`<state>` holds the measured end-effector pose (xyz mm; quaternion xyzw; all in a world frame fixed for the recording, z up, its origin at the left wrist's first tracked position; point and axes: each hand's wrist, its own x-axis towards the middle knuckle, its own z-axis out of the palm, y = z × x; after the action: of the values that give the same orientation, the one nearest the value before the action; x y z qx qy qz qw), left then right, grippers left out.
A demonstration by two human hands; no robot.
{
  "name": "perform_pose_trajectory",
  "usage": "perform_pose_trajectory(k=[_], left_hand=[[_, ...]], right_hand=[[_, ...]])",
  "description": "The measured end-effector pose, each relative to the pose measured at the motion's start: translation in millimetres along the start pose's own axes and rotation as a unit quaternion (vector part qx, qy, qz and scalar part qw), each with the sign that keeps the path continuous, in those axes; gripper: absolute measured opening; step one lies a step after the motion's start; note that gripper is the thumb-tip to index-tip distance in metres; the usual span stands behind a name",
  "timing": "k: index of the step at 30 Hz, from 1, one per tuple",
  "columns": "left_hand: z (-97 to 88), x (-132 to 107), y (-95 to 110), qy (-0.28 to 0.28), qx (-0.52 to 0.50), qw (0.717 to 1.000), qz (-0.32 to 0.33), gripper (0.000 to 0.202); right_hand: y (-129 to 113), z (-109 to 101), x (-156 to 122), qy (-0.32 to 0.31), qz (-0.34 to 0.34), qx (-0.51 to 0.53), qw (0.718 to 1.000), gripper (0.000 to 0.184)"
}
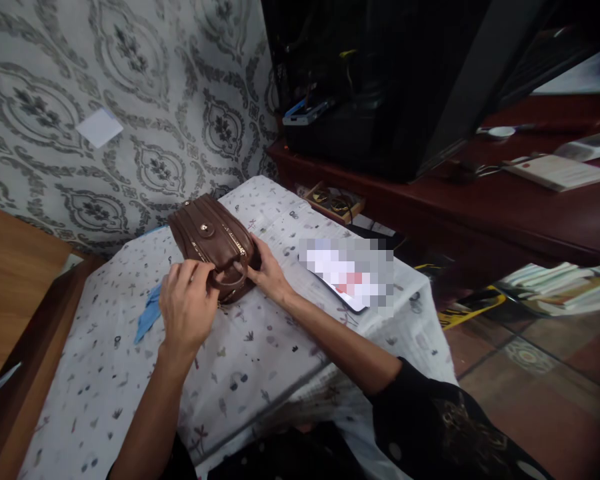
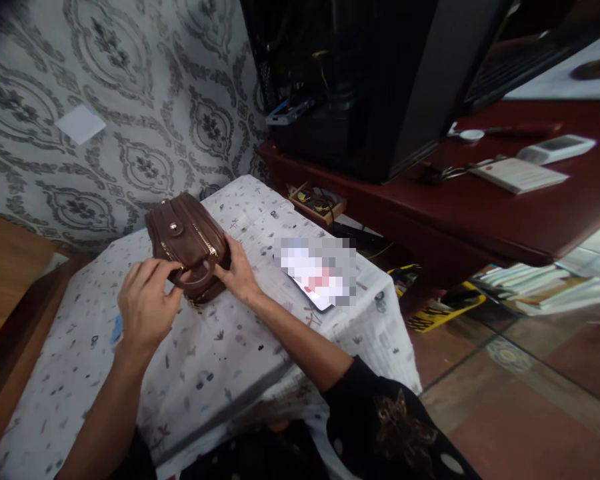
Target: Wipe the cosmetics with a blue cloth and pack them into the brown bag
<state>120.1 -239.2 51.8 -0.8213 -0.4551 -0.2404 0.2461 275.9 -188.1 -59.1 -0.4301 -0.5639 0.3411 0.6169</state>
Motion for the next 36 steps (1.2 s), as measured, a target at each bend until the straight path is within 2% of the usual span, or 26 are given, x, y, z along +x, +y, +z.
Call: perform_pose_trajectory(k=[6,12,23,30,33,36], left_hand=[[5.6,-7.3,4.1,0.057,-0.023,0.998,0.028,0.012],[11.0,-12.1,11.8,0.094,0.005,0.994,0.059,0.013],[15.4,-18.1,15.3,0.116,0.033,0.99,0.073,0.012],[18.6,-23.6,19.7,0.101,0.063,0.99,0.079,0.015],[19.9,-29.4,21.7,0.092,0.074,0.988,0.096,0.017],[19.4,-31.9,20.7,0.1,0.068,0.987,0.105,0.016]], right_hand=[[4.9,0.7,0.4,-0.001,-0.004,0.009,1.0,0.096],[7.6,3.0,0.2,0.015,-0.006,0.033,0.999,0.091],[9.8,4.3,-0.6,0.028,-0.02,0.042,0.999,0.086],[11.4,5.2,0.4,0.026,-0.014,0.031,0.999,0.09],[6.7,5.9,-1.8,0.026,-0.015,0.029,0.999,0.089],[-4.9,4.4,-5.7,0.053,-0.054,0.003,0.997,0.081]])
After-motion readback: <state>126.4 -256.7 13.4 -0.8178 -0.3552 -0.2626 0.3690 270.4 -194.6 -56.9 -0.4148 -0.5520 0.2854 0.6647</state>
